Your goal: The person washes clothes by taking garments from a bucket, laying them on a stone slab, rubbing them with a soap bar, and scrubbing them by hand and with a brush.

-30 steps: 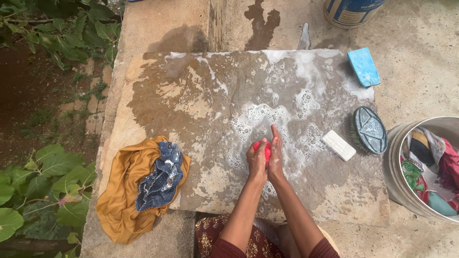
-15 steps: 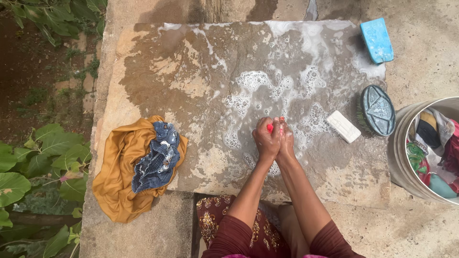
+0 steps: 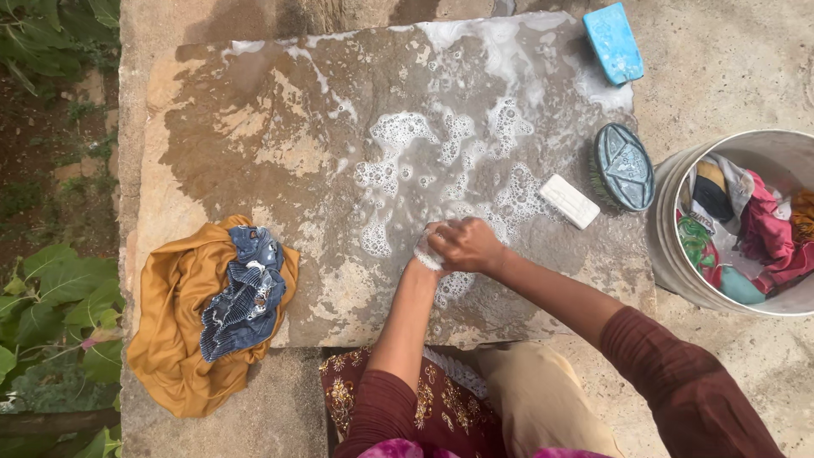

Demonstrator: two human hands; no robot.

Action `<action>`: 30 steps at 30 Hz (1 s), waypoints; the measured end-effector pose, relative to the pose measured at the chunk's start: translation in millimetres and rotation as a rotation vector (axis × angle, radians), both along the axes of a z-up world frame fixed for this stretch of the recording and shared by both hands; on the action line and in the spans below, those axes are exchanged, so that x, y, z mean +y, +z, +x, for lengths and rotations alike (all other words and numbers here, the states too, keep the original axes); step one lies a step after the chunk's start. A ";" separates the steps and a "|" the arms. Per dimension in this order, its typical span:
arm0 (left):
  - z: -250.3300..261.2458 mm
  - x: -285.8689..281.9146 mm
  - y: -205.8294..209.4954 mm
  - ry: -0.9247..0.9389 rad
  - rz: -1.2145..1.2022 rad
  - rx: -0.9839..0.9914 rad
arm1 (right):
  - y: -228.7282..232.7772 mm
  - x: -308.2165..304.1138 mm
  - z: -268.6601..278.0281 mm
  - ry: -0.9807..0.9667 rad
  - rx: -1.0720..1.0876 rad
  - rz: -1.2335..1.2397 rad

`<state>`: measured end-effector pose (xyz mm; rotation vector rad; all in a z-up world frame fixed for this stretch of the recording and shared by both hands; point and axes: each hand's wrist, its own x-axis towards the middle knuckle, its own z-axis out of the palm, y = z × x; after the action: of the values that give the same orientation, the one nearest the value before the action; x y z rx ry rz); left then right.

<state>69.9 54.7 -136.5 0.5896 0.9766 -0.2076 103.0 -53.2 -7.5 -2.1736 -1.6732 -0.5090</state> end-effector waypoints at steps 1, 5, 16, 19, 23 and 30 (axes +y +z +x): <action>2.3 -6.9 -2.8 -0.016 -0.013 -0.006 | 5.9 -5.9 2.8 -0.008 -0.002 -0.006; 7.7 -14.0 -8.1 -0.008 -0.026 -0.034 | 12.3 -16.8 3.1 -0.157 0.184 -0.159; 0.9 90.2 82.4 0.643 -0.115 -0.176 | 2.6 -42.2 -100.9 0.567 0.592 -0.627; -2.8 89.8 99.4 0.697 -0.231 -0.143 | -7.9 -22.1 -72.3 0.469 0.577 -0.673; -6.0 92.6 123.7 0.643 -0.334 -0.269 | -6.6 5.8 -28.4 0.315 0.340 -0.636; -29.1 106.0 154.0 0.594 -0.443 -0.552 | -6.9 63.7 72.4 -0.272 0.403 -0.373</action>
<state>40.8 160.6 17.5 -0.0719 0.5047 0.2589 175.5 10.5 -14.4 -2.5683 -1.3406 0.1925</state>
